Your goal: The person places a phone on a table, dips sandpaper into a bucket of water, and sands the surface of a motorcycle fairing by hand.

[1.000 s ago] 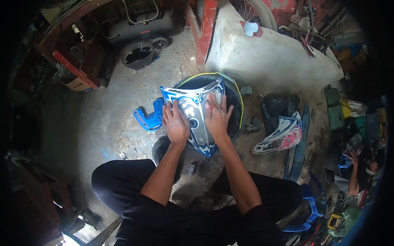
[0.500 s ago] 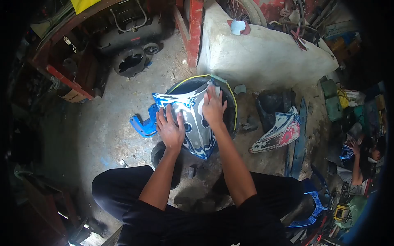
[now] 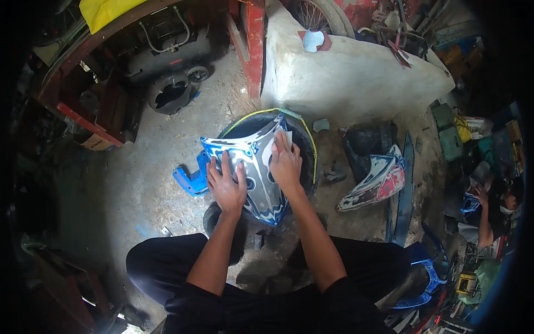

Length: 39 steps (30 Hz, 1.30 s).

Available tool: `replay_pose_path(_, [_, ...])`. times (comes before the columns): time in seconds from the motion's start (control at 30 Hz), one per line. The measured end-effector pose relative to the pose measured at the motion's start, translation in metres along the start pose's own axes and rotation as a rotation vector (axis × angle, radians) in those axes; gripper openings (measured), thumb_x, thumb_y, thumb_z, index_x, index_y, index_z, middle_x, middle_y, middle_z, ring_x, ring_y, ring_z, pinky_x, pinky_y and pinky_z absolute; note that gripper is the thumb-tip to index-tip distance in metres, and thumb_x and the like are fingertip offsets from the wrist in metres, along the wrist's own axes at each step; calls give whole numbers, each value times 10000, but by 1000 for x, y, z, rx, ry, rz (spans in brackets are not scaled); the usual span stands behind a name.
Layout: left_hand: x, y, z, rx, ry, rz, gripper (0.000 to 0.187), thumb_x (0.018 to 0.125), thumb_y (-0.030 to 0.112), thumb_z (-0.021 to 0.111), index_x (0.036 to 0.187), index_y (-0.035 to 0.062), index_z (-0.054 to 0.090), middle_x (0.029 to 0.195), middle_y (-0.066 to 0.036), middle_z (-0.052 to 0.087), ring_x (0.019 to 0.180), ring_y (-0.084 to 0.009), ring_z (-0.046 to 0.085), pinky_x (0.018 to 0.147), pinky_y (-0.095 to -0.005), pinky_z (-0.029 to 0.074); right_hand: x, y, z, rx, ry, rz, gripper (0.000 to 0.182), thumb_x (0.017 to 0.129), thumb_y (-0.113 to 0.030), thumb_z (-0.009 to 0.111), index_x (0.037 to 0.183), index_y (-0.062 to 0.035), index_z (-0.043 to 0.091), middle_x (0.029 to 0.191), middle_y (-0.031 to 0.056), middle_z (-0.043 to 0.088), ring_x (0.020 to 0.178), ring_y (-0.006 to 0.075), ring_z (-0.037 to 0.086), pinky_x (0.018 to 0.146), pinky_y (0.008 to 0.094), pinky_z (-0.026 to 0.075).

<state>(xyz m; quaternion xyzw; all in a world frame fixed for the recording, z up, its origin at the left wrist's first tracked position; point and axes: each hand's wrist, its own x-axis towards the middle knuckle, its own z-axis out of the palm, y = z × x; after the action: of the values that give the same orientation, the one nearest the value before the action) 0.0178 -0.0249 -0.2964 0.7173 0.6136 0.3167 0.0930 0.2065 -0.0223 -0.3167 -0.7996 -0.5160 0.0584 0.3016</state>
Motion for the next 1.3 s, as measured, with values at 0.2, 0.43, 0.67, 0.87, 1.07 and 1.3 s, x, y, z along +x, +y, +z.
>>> replay_pose_path(0.2, [0,-1,2,0,-15,-6,556,1015,445,561,1486,151,537,1487,-266,454,1427,-480,371,1127,-611,337,57,19,17,96,77,-35,465,1068,-299,422,1452,-61,533,1509,154,527,1286,443,528,1075,496,438])
replay_pose_path(0.43, [-1,-1,1,6,-19,6,573,1019,448,553,1501,141,513,1490,-271,449,1424,-486,369,1120,-617,338,-3,17,0,84,76,-136,456,1073,-298,416,1456,-77,530,1518,140,523,1242,444,569,1075,464,451])
replay_pose_path(0.67, [-1,0,4,-6,18,19,560,1018,445,552,1498,158,531,1468,-280,475,1402,-496,396,1135,-614,327,51,13,6,217,-15,53,499,1087,-327,379,1495,-58,485,1555,148,480,1379,380,494,1132,431,412])
replay_pose_path(0.87, [0,-7,3,-250,129,3,452,1049,206,500,1405,-71,480,1379,-304,496,1300,-466,471,1102,-546,371,-7,19,-26,378,-26,-11,453,1089,-261,413,1453,-19,534,1527,189,509,1418,344,473,1156,384,395])
replay_pose_path(1.07, [-41,-20,5,-346,131,-418,477,1052,175,491,1445,-81,408,1326,-310,501,1182,-448,526,1077,-522,379,-33,23,-36,501,-22,107,453,1106,-284,420,1467,-34,532,1457,200,582,1394,339,520,1146,354,389])
replay_pose_path(1.3, [-96,2,-21,-859,-188,-754,586,1075,200,488,1551,-33,240,995,-196,650,666,-166,625,445,-297,503,-41,27,-27,587,2,181,463,1099,-302,428,1486,-67,524,1461,211,576,1399,345,512,1136,362,399])
